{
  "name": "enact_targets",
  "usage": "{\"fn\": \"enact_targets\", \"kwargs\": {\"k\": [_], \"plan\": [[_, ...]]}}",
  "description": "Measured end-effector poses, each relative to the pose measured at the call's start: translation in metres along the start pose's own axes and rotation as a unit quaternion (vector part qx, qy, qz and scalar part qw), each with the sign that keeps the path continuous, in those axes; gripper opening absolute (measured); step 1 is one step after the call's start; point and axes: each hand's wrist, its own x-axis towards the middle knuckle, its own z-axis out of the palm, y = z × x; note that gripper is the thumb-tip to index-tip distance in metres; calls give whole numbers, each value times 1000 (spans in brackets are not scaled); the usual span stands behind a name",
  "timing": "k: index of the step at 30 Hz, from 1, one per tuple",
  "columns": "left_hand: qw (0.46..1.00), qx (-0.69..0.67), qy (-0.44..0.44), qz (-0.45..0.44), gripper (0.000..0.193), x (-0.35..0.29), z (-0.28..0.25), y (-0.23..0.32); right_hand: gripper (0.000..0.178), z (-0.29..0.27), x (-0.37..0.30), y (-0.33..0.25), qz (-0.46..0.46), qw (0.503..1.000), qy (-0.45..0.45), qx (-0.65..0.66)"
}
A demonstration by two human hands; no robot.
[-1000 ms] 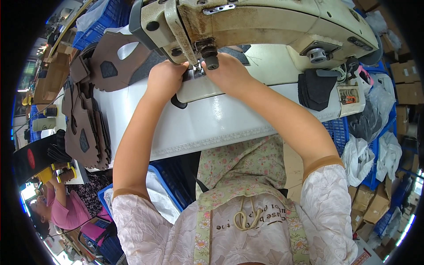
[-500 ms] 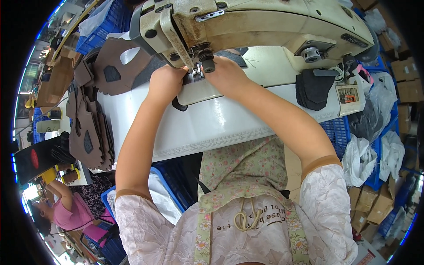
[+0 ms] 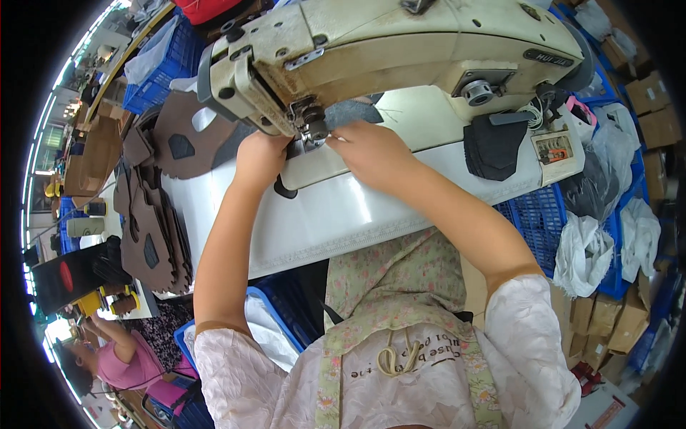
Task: Sewing together components of a shoe upper using an industrial sewing machine.
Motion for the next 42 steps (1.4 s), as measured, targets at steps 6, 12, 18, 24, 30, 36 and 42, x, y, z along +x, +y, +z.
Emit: {"fn": "enact_targets", "kwargs": {"k": [6, 12, 18, 24, 30, 36, 42], "plan": [[999, -31, 28, 2, 34, -13, 0, -9, 20, -163, -46, 54, 190, 911, 359, -66], [999, -41, 20, -8, 31, -2, 0, -1, 58, -218, -148, 238, 454, 822, 336, -72], [999, -27, 18, -23, 28, -13, -10, -7, 66, -229, -131, 250, 499, 801, 325, 61], [1000, -10, -5, -10, 26, -2, -5, 2, 68, -300, -83, 243, 481, 833, 230, -148], [1000, 10, 11, 14, 30, -15, 4, -25, 33, -285, -159, 238, 445, 870, 212, -10], [999, -29, -28, -22, 41, -8, 7, -20, 17, -253, -221, 195, 445, 891, -87, -18], [999, -33, -28, -9, 43, -9, -8, -12, 16, -264, -216, 194, 448, 878, -168, 1]]}}
